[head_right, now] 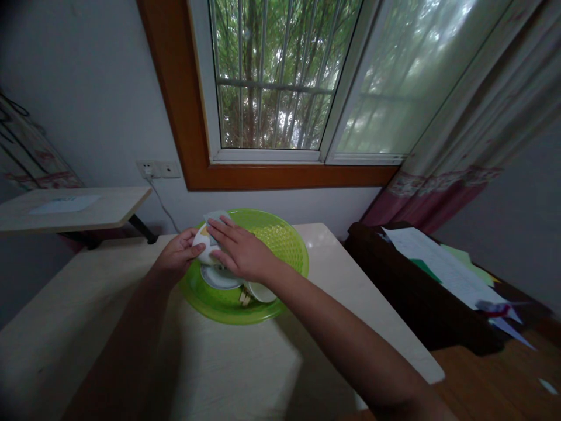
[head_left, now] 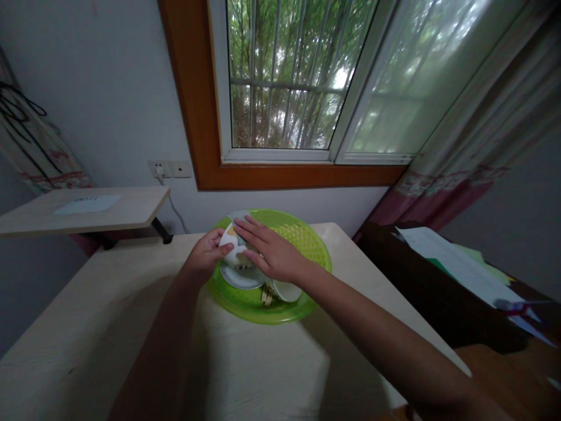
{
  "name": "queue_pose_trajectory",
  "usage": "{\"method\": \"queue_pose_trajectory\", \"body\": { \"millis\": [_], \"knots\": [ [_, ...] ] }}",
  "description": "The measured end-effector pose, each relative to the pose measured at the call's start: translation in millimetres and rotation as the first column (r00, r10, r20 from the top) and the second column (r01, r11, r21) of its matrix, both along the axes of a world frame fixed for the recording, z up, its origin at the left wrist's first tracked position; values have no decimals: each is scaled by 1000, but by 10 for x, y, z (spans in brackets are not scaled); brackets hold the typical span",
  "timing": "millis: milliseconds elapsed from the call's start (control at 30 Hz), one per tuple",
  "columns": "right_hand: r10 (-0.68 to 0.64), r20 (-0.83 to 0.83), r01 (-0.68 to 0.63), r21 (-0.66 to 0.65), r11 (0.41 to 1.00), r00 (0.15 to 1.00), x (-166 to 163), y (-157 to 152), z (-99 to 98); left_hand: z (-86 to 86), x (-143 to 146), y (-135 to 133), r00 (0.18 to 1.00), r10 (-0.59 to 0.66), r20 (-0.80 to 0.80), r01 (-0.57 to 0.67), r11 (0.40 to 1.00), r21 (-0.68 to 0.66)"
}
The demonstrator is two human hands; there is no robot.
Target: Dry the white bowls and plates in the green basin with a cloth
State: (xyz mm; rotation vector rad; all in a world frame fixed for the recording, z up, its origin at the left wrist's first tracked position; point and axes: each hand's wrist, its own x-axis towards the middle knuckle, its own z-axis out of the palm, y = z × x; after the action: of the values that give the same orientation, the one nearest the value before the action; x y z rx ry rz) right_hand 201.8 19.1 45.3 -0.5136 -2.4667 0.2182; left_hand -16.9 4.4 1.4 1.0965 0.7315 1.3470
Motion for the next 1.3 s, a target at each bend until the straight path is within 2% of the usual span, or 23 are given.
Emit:
{"method": "queue_pose_trajectory", "body": {
  "millis": [67, 133, 233, 367, 433, 500, 600, 700, 767, 900, 967, 1100, 1300],
  "knots": [
    [27, 17, -27, 15, 1000, 1000, 21, -4, -10, -11, 6, 3, 999, -25, -22, 25, 1000, -2],
    [18, -18, -18, -28, 999, 1000, 46, 30, -51, -28, 8, 8, 998, -46, -34, 46, 999, -9],
    [-80, -144, 50, -202, 978, 986, 94, 115, -129, -44, 7, 1, 998, -53, -33, 53, 999, -6],
    [-180, -257, 48, -450, 892, 950, 164, 172, -192, -30, 17, -20, 998, -62, 9, 62, 998, 2],
    [-238, -299, 3, -618, 787, 924, 182, 157, -211, -21, 38, -17, 998, -41, 51, 41, 999, 12],
    [-293, -347, -92, -770, 632, 891, 178, 122, -235, -15, 75, 1, 995, -4, 105, 2, 1000, 18],
    [-351, -426, -263, -866, 425, 834, 143, 57, -268, -4, 153, 32, 980, 66, 186, -65, 998, -11],
    [-422, -429, -330, -898, 290, 798, 116, 11, -267, 21, 220, 38, 967, 103, 232, -99, 995, -31],
    [-456, -412, -338, -911, 237, 789, 109, 4, -253, 43, 251, 29, 962, 110, 250, -107, 994, -28],
    [-480, -414, -380, -909, 172, 773, 86, 28, -254, 89, 295, 6, 947, 121, 298, -114, 993, -42],
    [-490, -421, -393, -905, 164, 763, 61, 38, -272, 107, 312, -2, 939, 123, 320, -104, 992, -77],
    [-540, -412, -368, -910, 193, 734, 19, 52, -284, 116, 312, -11, 941, 110, 321, -68, 988, -140],
    [-576, -427, -331, -904, 270, 697, 13, 136, -171, 85, 308, -23, 968, 58, 245, -14, 984, -180]
  ]
}}
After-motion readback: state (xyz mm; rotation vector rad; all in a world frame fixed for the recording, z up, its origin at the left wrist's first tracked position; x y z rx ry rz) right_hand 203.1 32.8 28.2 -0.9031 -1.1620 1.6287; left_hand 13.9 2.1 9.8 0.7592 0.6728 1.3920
